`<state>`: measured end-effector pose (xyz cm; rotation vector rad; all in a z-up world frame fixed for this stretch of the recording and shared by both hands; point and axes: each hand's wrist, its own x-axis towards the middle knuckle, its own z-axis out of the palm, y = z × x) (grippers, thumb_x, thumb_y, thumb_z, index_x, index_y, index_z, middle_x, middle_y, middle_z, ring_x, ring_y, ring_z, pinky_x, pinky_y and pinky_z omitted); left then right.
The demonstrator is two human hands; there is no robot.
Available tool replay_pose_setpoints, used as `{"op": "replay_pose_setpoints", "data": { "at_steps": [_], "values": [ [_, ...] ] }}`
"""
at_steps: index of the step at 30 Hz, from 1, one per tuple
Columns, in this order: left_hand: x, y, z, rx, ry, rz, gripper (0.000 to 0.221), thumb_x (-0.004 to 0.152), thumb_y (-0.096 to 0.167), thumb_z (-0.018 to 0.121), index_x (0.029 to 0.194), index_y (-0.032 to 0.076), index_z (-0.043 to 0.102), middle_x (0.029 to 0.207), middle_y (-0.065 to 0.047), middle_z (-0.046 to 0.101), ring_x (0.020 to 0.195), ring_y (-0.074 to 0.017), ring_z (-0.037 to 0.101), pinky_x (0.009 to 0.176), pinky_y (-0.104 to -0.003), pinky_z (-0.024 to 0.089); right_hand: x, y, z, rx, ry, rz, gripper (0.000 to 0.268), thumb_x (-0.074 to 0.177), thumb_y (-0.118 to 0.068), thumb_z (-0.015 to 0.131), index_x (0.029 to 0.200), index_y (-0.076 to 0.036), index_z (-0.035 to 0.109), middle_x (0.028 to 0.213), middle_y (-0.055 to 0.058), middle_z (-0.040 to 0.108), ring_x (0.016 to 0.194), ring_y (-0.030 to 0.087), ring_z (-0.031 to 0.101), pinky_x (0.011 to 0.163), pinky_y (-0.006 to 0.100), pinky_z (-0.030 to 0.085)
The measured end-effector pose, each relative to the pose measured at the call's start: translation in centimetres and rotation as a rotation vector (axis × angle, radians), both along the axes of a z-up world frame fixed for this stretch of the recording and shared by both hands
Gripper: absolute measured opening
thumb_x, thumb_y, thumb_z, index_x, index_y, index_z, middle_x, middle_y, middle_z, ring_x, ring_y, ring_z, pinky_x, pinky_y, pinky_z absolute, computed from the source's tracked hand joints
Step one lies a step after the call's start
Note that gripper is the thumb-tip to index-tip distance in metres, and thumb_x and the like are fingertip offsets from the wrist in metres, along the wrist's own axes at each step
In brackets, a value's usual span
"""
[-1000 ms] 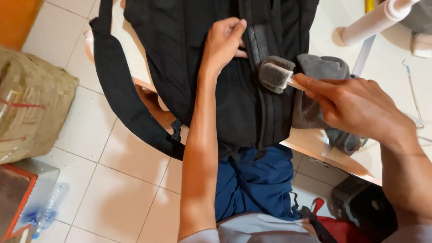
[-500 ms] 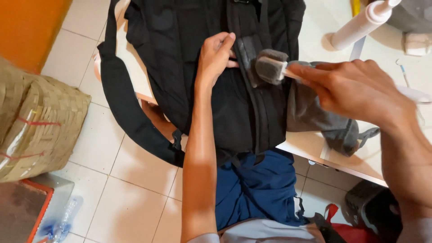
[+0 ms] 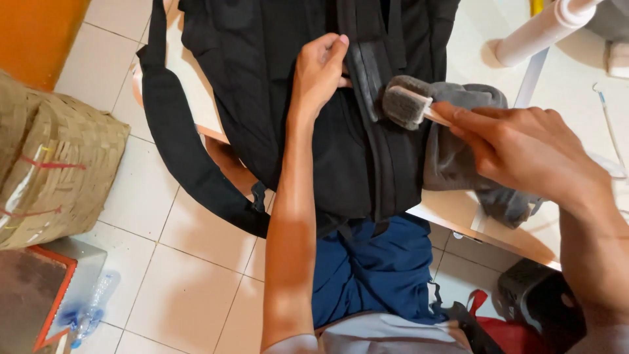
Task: Cleaning a black backpack by applying liquid cleaner, scrubbing with a brush, and wiping with a cloth.
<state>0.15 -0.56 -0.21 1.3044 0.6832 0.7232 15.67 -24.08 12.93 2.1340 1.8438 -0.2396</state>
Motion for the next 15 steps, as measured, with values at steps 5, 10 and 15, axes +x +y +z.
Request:
{"op": "replay_pose_setpoints", "data": {
  "at_steps": [5, 10, 15],
  "values": [
    [-0.4, -0.2, 0.9, 0.006, 0.072, 0.010, 0.033, 0.101, 0.027, 0.051, 0.072, 0.011, 0.050, 0.064, 0.002, 0.043, 0.059, -0.0067, 0.051, 0.056, -0.028, 0.062, 0.7, 4.8, -2.3, 0.356, 0.164, 0.044, 0.050, 0.106, -0.019, 0.051, 0.155, -0.018, 0.060, 0.097, 0.015, 0.076, 0.075, 0.052, 0.066, 0.051, 0.058, 0.047],
    [-0.1, 0.0, 0.9, -0.067, 0.097, 0.032, 0.029, 0.099, 0.023, 0.053, 0.074, 0.008, 0.054, 0.061, -0.002, 0.047, 0.058, -0.0112, 0.059, 0.058, -0.033, 0.069, 1.0, 6.7, -3.1, 0.463, 0.232, 0.136, 0.047, 0.107, -0.013, 0.053, 0.152, -0.006, 0.063, 0.106, 0.022, 0.076, 0.078, 0.046, 0.070, 0.061, 0.052, 0.051],
    [0.2, 0.8, -1.4, -0.062, 0.016, 0.045, 0.028, 0.096, 0.022, 0.053, 0.071, 0.009, 0.052, 0.063, -0.005, 0.050, 0.057, -0.0164, 0.068, 0.049, -0.033, 0.067, -1.4, 2.2, -0.2, 0.246, 0.200, 0.099, 0.050, 0.101, -0.015, 0.054, 0.151, -0.016, 0.061, 0.129, 0.013, 0.073, 0.101, 0.044, 0.070, 0.065, 0.052, 0.054]
  ]
}}
